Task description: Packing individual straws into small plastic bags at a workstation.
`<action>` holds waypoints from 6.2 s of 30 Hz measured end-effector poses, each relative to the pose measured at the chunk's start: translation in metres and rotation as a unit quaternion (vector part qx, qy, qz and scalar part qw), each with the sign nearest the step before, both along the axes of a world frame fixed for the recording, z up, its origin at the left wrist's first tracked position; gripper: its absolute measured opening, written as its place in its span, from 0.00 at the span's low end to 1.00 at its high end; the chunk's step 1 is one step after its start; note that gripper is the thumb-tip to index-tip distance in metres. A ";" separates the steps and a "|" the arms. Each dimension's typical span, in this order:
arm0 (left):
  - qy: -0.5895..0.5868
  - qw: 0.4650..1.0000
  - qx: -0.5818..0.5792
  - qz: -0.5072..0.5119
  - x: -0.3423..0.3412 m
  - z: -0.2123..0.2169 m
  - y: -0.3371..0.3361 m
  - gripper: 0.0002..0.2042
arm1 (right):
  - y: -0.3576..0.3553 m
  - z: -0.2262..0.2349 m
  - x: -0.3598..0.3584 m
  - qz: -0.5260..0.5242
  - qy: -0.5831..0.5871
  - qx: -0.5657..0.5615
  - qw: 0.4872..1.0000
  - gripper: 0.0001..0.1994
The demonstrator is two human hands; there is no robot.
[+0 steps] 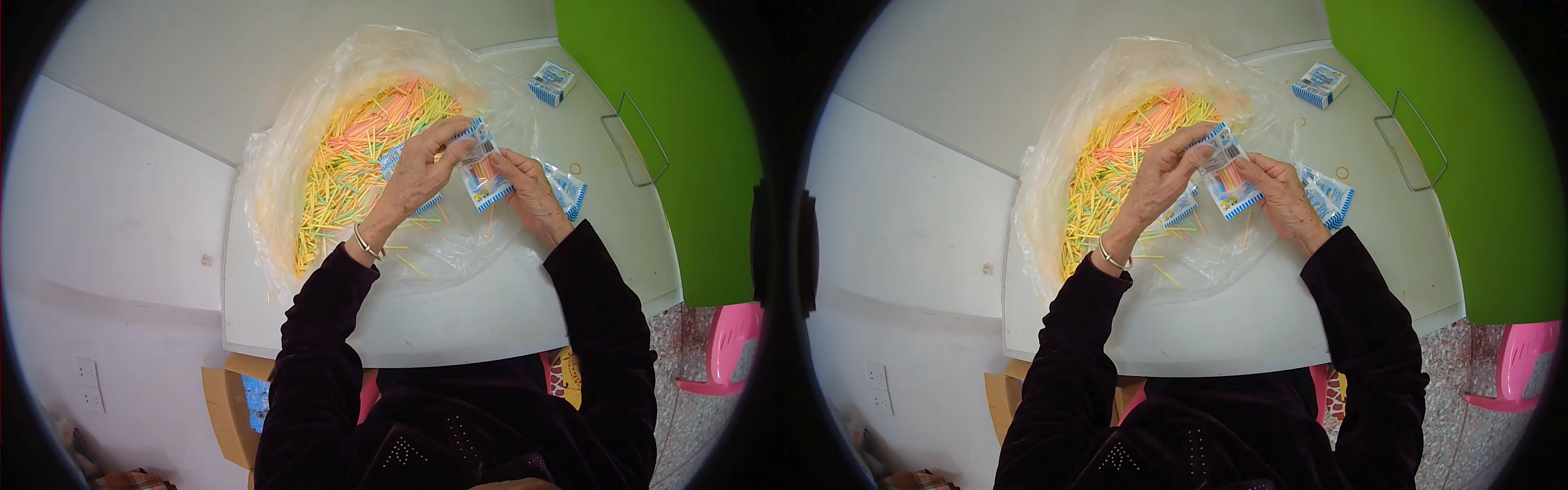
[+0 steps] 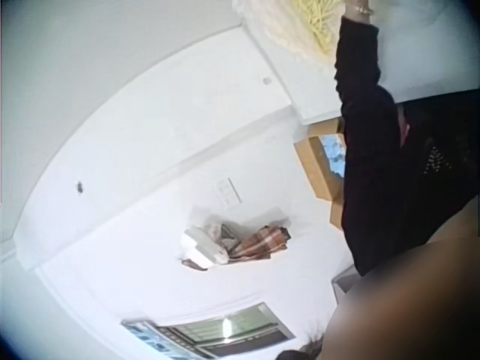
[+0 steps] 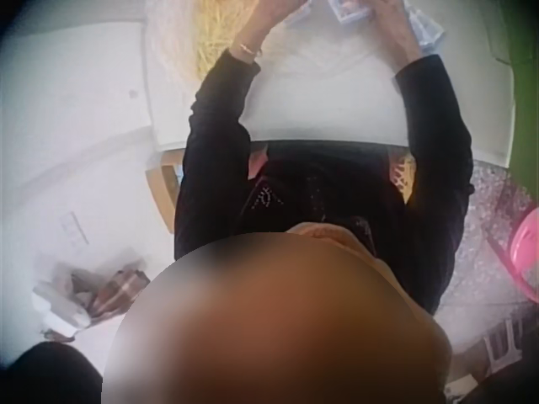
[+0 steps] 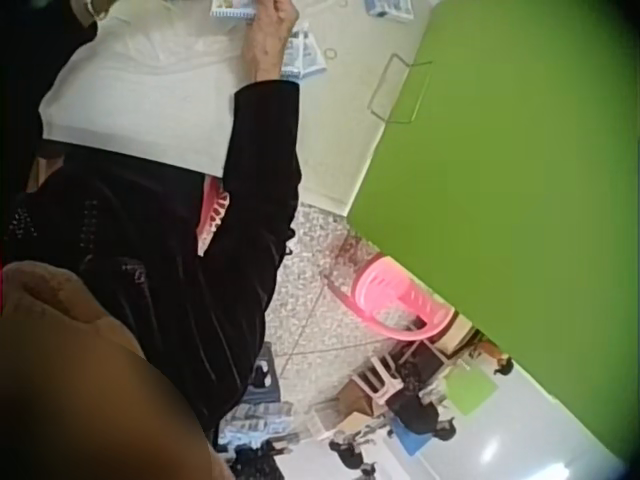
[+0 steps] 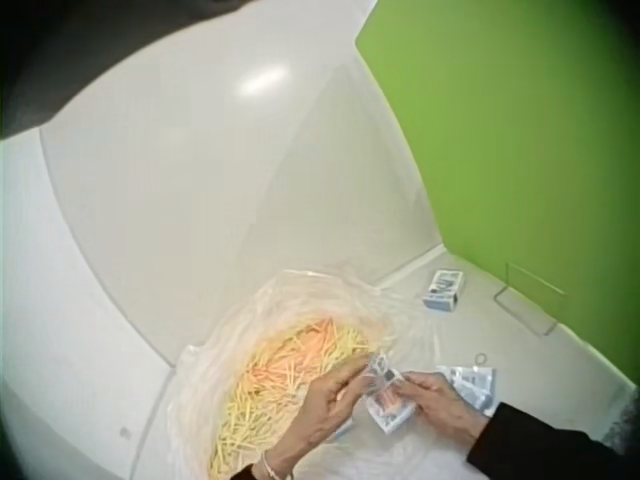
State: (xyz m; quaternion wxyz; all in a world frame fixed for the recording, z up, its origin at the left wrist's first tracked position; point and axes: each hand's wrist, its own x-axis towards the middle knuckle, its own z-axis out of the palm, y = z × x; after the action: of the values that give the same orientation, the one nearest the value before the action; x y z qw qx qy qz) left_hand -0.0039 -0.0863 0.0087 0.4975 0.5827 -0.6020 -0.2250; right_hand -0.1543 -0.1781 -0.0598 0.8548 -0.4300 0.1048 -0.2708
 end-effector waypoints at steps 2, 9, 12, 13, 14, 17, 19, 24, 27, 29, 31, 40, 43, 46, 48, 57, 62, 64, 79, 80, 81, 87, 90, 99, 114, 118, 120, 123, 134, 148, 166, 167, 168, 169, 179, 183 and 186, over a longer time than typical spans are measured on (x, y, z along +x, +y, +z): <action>0.001 1.000 -0.012 0.006 0.001 0.000 0.002 0.11 | 0.002 0.002 0.001 0.002 -0.002 0.003 1.000 0.15; 0.031 0.999 0.004 0.025 0.001 -0.002 0.001 0.12 | 0.004 0.005 0.001 0.051 0.073 -0.088 0.992 0.16; 0.077 0.996 0.040 0.012 -0.004 0.008 0.004 0.15 | 0.004 0.005 0.000 0.047 0.100 -0.116 0.987 0.14; 0.073 0.993 0.088 0.004 -0.005 0.010 0.005 0.17 | 0.004 0.007 -0.001 0.045 0.106 -0.124 0.986 0.13; 0.074 0.993 0.089 0.004 -0.004 0.008 0.004 0.17 | 0.004 0.007 -0.002 0.045 0.107 -0.124 0.985 0.13; 0.059 0.996 0.069 0.008 0.001 0.004 0.005 0.17 | 0.006 0.010 -0.003 0.065 0.124 -0.146 0.979 0.13; 0.076 0.995 0.067 -0.005 0.004 0.003 0.005 0.17 | 0.006 0.010 -0.002 0.069 0.130 -0.150 0.978 0.15; 0.005 0.999 0.051 -0.002 0.000 0.003 0.003 0.17 | 0.004 0.005 -0.004 0.091 0.118 -0.155 0.977 0.17; -0.003 0.998 0.060 -0.007 -0.001 0.007 0.006 0.16 | 0.004 0.009 -0.005 0.112 0.128 -0.171 0.970 0.18; -0.007 0.997 0.076 -0.009 -0.001 0.012 0.010 0.16 | 0.004 0.009 -0.004 0.123 0.140 -0.182 0.965 0.18; 0.017 0.993 0.115 -0.015 -0.002 0.015 0.011 0.13 | 0.002 0.006 -0.003 0.119 0.156 -0.205 0.959 0.19; 0.059 0.993 0.098 0.003 0.028 0.010 0.019 0.14 | -0.018 0.030 -0.025 -0.062 0.137 -0.297 0.943 0.14; 0.032 0.990 0.132 0.041 0.055 0.008 0.034 0.15 | -0.054 0.033 -0.063 -0.143 0.158 -0.330 0.920 0.13; -0.110 0.983 0.101 0.111 0.077 -0.016 0.040 0.17 | -0.059 0.027 -0.090 -0.205 0.279 -0.451 0.823 0.12; -0.229 0.961 0.045 0.148 0.081 -0.030 0.038 0.18 | -0.042 0.005 -0.096 -0.200 0.349 -0.556 0.728 0.13; -0.289 0.949 -0.044 0.116 0.034 -0.022 0.023 0.18 | -0.033 -0.018 -0.085 -0.232 0.374 -0.534 0.722 0.13; -0.269 0.960 -0.004 0.078 0.024 -0.028 0.023 0.18 | -0.042 -0.025 -0.090 -0.266 0.353 -0.547 0.711 0.09; -0.263 0.961 -0.006 0.080 0.018 -0.026 0.023 0.18 | -0.048 -0.022 -0.096 -0.334 0.315 -0.540 0.706 0.07; -0.037 0.997 0.063 -0.015 -0.027 0.005 0.011 0.07 | 0.005 0.046 -0.049 -0.057 0.199 -0.401 0.892 0.07; -0.047 0.998 0.035 0.008 -0.026 0.003 0.016 0.06 | 0.009 0.044 -0.041 -0.052 0.208 -0.404 0.889 0.07; -0.048 0.998 0.036 0.010 -0.024 -0.001 0.019 0.06 | 0.011 0.044 -0.036 -0.048 0.214 -0.402 0.889 0.08; -0.097 0.994 0.017 0.052 -0.008 -0.022 0.034 0.06 | 0.019 0.021 -0.016 -0.029 0.210 -0.363 0.907 0.09; -0.140 0.988 0.020 0.056 -0.006 -0.023 0.037 0.05 | 0.018 0.016 -0.014 -0.006 0.211 -0.311 0.926 0.10; -0.164 0.985 0.010 0.045 -0.002 -0.029 0.032 0.05 | 0.014 0.008 -0.015 0.002 0.204 -0.305 0.930 0.10; -0.555 0.816 0.101 0.127 0.082 -0.048 -0.049 0.19 | 0.013 -0.007 -0.013 0.036 0.231 -0.398 0.887 0.14; -0.573 0.804 0.087 0.132 0.089 -0.057 -0.064 0.16 | 0.016 -0.006 -0.013 0.035 0.219 -0.379 0.899 0.14; -0.584 0.798 0.071 0.131 0.090 -0.062 -0.069 0.15 | 0.016 -0.007 -0.012 0.034 0.219 -0.382 0.897 0.14; -0.602 0.784 0.055 0.141 0.088 -0.067 -0.076 0.13 | 0.011 -0.011 -0.012 0.062 0.238 -0.399 0.883 0.12; -0.618 0.756 0.049 0.210 0.084 -0.082 -0.081 0.09 | 0.008 -0.011 -0.013 0.064 0.234 -0.391 0.888 0.12; -0.034 0.982 0.132 0.132 0.097 -0.021 -0.047 0.10 | 0.008 -0.005 -0.017 0.041 0.199 -0.259 0.944 0.12; 0.063 0.986 0.067 0.140 0.091 -0.052 -0.039 0.09 | 0.003 -0.007 -0.013 0.030 0.178 -0.147 0.973 0.10; 0.003 0.983 0.050 0.175 0.099 -0.057 -0.038 0.08 | 0.005 -0.005 -0.011 0.037 0.172 -0.149 0.973 0.10; 0.006 0.984 0.054 0.170 0.093 -0.058 -0.041 0.08 | 0.003 -0.009 -0.012 0.036 0.173 -0.145 0.974 0.10; 0.067 0.985 0.046 0.155 0.082 -0.052 -0.042 0.09 | 0.001 -0.012 -0.015 0.031 0.176 -0.141 0.974 0.10; 0.439 0.897 0.038 0.035 0.036 -0.017 -0.028 0.13 | 0.008 0.000 -0.008 -0.047 0.103 0.057 0.992 0.10; 0.481 0.877 0.012 0.006 0.005 -0.028 -0.024 0.13 | 0.020 0.015 0.006 -0.078 0.006 0.219 0.972 0.13; 0.483 0.876 -0.009 0.009 -0.018 -0.038 -0.024 0.12 | 0.019 0.006 0.021 -0.060 -0.085 0.222 0.970 0.11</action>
State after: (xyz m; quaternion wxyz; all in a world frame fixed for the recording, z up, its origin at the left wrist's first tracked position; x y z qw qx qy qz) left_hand -0.0223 -0.1101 -0.0295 0.7337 0.4024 -0.2835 -0.4684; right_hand -0.1333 -0.1593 -0.0536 0.9169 -0.1983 0.1150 -0.3267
